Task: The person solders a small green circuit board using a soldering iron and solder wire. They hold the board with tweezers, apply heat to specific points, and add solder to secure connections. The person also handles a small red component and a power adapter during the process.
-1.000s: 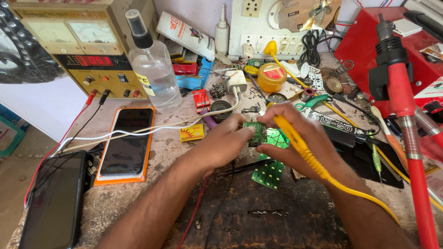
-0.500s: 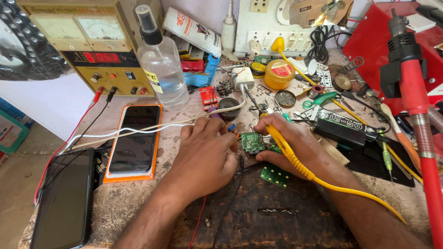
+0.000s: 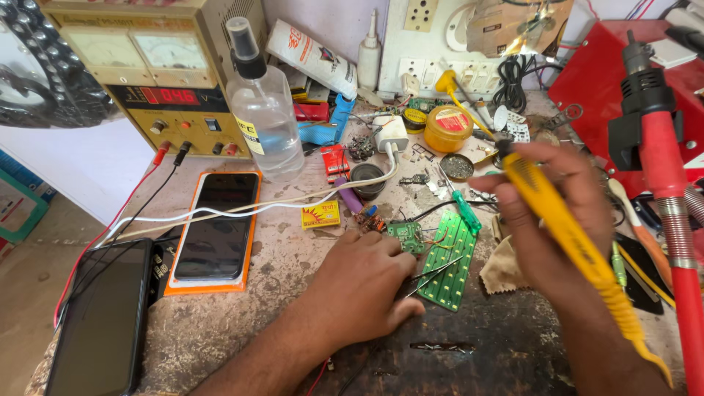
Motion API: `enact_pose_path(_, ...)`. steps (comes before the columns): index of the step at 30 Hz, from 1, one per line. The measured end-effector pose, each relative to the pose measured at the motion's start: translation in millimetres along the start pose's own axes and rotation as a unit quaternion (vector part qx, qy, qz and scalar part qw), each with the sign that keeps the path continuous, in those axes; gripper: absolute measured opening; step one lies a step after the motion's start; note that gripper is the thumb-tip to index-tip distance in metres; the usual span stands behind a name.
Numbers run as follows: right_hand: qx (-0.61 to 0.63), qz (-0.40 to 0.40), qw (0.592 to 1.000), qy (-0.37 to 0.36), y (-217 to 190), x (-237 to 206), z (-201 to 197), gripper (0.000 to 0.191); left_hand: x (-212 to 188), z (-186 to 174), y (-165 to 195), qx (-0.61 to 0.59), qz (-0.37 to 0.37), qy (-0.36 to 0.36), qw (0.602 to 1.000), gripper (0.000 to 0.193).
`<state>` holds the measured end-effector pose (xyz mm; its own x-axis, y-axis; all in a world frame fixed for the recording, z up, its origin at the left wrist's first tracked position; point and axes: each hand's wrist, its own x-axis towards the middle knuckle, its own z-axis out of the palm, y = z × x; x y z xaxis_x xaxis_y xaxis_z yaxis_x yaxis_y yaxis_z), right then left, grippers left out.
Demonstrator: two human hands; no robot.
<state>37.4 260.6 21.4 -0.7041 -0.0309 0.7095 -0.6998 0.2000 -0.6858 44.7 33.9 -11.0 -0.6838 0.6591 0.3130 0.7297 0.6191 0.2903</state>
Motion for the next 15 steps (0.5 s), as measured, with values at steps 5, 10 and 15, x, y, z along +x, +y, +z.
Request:
enact_pose_path(5,-0.056,-0.015,0.996,0.070,-16.9,2.1,-3.7,0.032,-2.9,2.8,-5.5,-0.015,-0.005,-0.003,1.000,0.027)
enact_pose_path(10,-0.083,0.020,0.996,-0.020,-7.4,8.3,2.6,0.018,-4.4,-7.4,-3.7,-0.027,-0.010,-0.007,1.000,0.022)
enact_pose_path(15,-0.214,0.022,0.970,-0.113,0.4,2.4,5.0,0.024,-7.6,-22.5,-4.2,-0.067,-0.067,-0.037,0.995,0.022)
